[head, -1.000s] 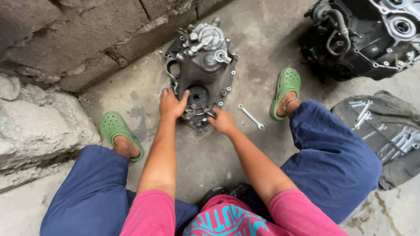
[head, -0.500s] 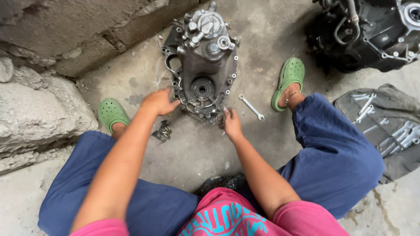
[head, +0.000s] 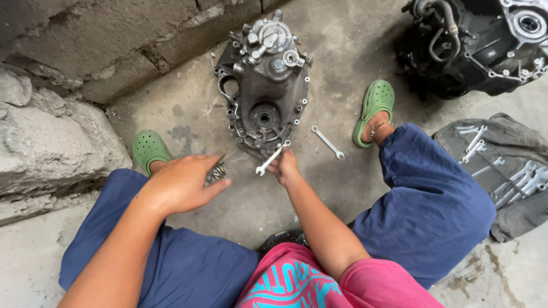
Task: The person sits on the floor and uses a wrench to tighten bolts on a disassembled engine block. They repeatedly reposition the engine part and adjust multiple bolts around its perimeter.
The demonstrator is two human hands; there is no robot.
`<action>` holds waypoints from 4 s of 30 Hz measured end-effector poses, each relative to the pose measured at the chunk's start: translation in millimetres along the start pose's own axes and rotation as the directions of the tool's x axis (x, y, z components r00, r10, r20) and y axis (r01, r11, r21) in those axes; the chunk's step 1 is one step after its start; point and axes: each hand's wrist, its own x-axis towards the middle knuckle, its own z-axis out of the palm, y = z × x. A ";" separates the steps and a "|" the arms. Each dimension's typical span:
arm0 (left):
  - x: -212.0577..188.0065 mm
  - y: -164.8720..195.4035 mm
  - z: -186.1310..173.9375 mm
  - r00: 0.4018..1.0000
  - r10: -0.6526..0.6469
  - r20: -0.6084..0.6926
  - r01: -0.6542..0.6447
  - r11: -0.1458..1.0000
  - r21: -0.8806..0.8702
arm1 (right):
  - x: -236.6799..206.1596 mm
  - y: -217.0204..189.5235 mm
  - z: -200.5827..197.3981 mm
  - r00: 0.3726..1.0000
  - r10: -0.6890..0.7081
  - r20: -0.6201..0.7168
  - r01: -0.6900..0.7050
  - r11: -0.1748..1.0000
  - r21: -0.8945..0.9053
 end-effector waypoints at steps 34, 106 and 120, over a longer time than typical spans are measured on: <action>6.3 -18.7 -11.5 0.983 0.044 -0.180 -0.051 0.998 -0.035 | -9.5 -11.3 25.3 0.997 -0.046 0.069 0.020 0.944 0.329; 0.6 -27.9 -2.5 0.971 0.071 -0.228 -0.090 0.993 -0.072 | 11.7 -118.6 -22.4 0.791 -0.543 0.284 0.316 -0.036 -0.948; 5.0 -27.4 -1.7 0.974 0.072 -0.213 -0.086 0.995 -0.058 | 10.1 -35.1 -3.6 0.989 0.138 0.054 -0.133 0.988 -0.084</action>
